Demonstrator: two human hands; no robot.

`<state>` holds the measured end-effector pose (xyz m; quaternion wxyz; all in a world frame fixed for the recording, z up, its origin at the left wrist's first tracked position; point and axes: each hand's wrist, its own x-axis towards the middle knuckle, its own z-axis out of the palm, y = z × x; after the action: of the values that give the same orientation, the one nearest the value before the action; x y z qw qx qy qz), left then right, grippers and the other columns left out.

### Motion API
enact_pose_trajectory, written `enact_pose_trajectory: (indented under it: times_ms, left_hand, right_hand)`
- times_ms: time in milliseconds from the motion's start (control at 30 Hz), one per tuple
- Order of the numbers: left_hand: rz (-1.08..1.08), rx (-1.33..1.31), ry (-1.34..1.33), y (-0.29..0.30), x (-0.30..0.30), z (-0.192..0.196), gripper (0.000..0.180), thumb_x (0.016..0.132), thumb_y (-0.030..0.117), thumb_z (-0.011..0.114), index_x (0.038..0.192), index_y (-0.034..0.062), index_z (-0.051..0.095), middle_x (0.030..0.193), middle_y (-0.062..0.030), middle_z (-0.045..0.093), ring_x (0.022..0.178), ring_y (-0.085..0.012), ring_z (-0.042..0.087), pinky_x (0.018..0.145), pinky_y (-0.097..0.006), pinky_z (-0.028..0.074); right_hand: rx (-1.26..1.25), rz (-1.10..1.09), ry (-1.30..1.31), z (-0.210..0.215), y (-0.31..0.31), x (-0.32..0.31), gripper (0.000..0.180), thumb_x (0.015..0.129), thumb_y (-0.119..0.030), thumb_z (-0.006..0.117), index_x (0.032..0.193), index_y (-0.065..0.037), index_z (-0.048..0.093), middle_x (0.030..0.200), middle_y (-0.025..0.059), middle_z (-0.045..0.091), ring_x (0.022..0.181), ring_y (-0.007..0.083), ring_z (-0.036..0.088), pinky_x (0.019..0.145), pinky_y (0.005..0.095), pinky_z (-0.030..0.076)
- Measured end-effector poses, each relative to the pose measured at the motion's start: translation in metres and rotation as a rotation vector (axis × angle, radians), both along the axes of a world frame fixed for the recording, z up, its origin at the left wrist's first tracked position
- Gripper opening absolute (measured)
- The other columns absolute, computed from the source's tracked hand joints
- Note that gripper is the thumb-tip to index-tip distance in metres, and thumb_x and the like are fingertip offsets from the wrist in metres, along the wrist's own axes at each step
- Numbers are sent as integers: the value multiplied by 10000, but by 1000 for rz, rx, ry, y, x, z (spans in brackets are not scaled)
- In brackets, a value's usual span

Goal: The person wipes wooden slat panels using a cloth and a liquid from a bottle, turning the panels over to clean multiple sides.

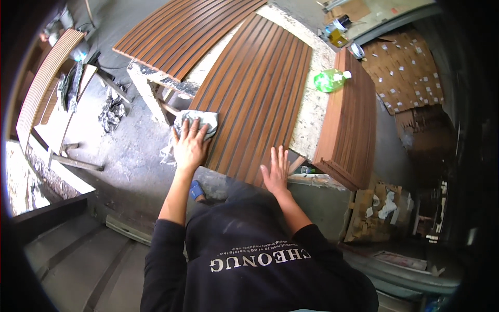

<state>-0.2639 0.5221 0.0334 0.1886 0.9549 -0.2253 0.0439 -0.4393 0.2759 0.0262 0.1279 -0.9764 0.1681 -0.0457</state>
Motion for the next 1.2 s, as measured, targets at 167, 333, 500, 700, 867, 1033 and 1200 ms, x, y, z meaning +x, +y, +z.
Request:
enact_pose_trajectory:
  times_ms: [167,333,500,700,867,1033,1200]
  left_hand:
    - [-24,10,0,-2,11,-12,445,807,274,626,1244,235,548,1401,-30,437,1322,-287,351,1062,-542,255]
    - [86,23,-54,9,14,-8,383,784,216,633,1165,236,612,1312,10,534,1191,-251,471,946,-503,355]
    - [142,139,22,-31,-45,14,456,744,234,664,1195,217,601,1323,-62,514,1067,-307,511,872,-465,389]
    - [-55,107,41,-122,-59,9,487,730,241,689,1205,217,587,1245,-107,514,1048,-318,499,894,-439,397]
    - [175,77,-29,-161,-21,16,383,782,249,660,1163,257,619,1255,-72,518,1080,-312,490,889,-456,384]
    - [185,154,-63,-144,-98,4,424,737,189,683,1158,211,631,1011,-142,545,956,-317,532,798,-430,418]
    - [36,68,127,-171,-107,14,484,689,151,696,1169,170,634,905,-130,513,833,-301,530,724,-409,416]
  right_hand:
    - [82,45,-124,-2,1,0,758,840,-370,589,1426,-32,248,1481,266,148,1362,486,94,1102,529,144]
    - [219,68,-95,-3,23,-11,880,792,-486,617,1442,-52,213,1499,257,76,1369,492,32,1054,631,118]
    - [131,153,91,19,-25,2,815,807,-493,594,1432,-90,261,1510,185,144,1391,412,114,1031,676,94]
    - [250,238,150,62,-141,79,657,788,-400,654,1318,-78,435,1378,159,412,1230,365,436,1037,468,332]
    - [13,313,435,86,-228,150,658,811,-413,616,1354,-111,399,1425,110,365,1212,307,476,1029,455,388]
    - [32,271,444,79,-292,203,582,786,-418,635,1252,-98,498,1276,124,494,1137,278,533,942,399,459]
    - [130,142,344,75,-317,249,636,726,-334,725,1253,-80,474,1369,122,395,1195,260,486,947,386,460]
